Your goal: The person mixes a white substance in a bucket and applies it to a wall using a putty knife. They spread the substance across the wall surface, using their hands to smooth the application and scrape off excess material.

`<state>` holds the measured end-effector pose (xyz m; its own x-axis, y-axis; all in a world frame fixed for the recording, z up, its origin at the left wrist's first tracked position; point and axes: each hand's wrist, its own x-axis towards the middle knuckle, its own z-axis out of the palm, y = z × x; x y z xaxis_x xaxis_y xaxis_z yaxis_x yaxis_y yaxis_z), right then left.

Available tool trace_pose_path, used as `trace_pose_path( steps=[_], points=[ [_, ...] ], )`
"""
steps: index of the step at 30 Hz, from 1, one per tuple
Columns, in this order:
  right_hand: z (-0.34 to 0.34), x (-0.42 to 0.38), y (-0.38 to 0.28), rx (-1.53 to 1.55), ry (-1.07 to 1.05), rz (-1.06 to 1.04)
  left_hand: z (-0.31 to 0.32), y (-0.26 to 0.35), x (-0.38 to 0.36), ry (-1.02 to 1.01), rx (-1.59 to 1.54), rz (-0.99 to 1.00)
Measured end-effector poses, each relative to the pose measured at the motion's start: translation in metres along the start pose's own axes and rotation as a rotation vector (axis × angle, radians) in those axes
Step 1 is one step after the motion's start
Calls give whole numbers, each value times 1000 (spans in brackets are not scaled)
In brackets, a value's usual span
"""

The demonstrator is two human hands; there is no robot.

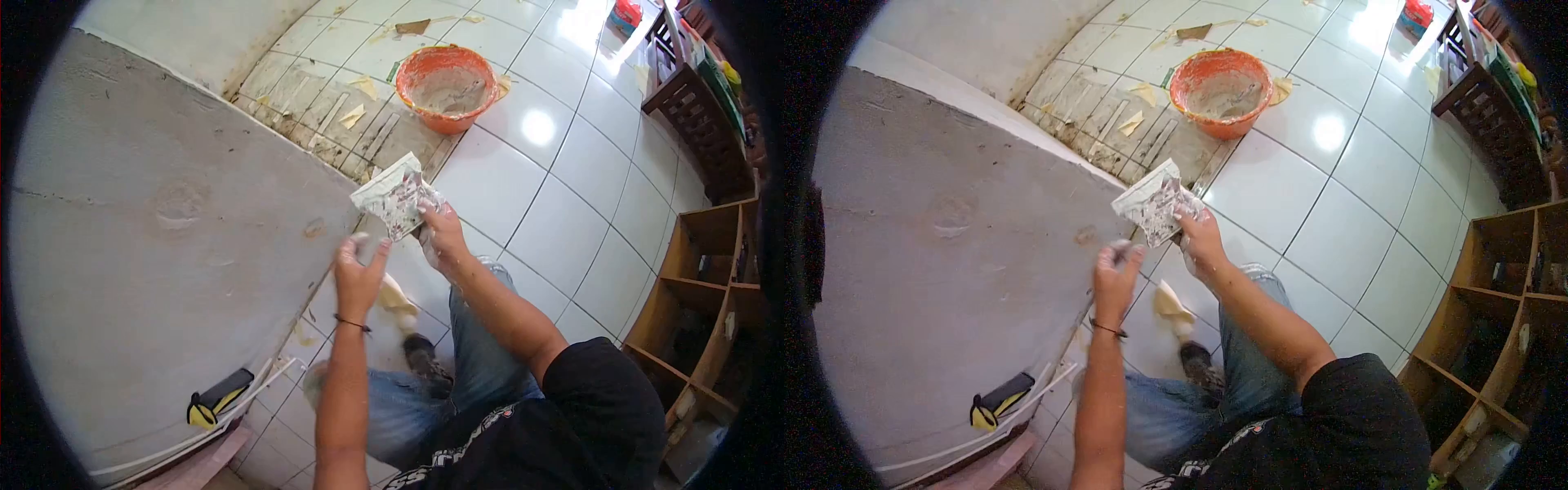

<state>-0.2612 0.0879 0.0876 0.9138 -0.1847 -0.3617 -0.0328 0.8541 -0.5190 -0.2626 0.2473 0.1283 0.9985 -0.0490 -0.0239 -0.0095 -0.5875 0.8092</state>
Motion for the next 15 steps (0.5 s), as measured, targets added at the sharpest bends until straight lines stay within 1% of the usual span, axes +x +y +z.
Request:
trace_pose_path(
  steps=[2, 3, 5, 6, 7, 8, 9, 10, 11, 12, 13, 14, 15],
  points=[
    [-3, 0, -2, -67, -36, -22, 28, 0, -2, -183, -600, -247],
    [-3, 1, -3, -129, -77, -29, 35, -6, 1, -185, -619, -249],
    [-10, 3, 1, -192, -81, -38, 49, -26, 1, -119, -800, -287],
    [-22, 10, 3, -355, -170, -67, 53, -35, 0, -69, -858, -329],
    [-26, 14, -2, -509, -263, -99, 52, -34, -2, -60, -868, -334],
    [-31, 21, -15, -481, -210, 93, 49, -32, -3, -32, -836, -321],
    [-71, 59, -15, -884, -144, -23, 45, -32, -2, -1, -801, -308],
    [-50, 68, -48, -1374, -41, -239, 43, -37, -2, 33, -744, -282],
    [-57, 96, -57, -1571, -17, -675, 38, -41, -3, 50, -736, -285],
    [-61, 126, -69, -1762, 155, -771, 32, -46, -3, 24, -600, -250],
    [-56, 149, -84, -1972, 225, -825, 27, -50, -2, -5, -461, -216],
    [-67, 177, -92, -2133, 264, -1003, 22, -52, 0, 8, -452, -214],
    [-82, 202, -96, -2290, 308, -1185, 17, -52, -1, -37, -395, -208]
  ],
)
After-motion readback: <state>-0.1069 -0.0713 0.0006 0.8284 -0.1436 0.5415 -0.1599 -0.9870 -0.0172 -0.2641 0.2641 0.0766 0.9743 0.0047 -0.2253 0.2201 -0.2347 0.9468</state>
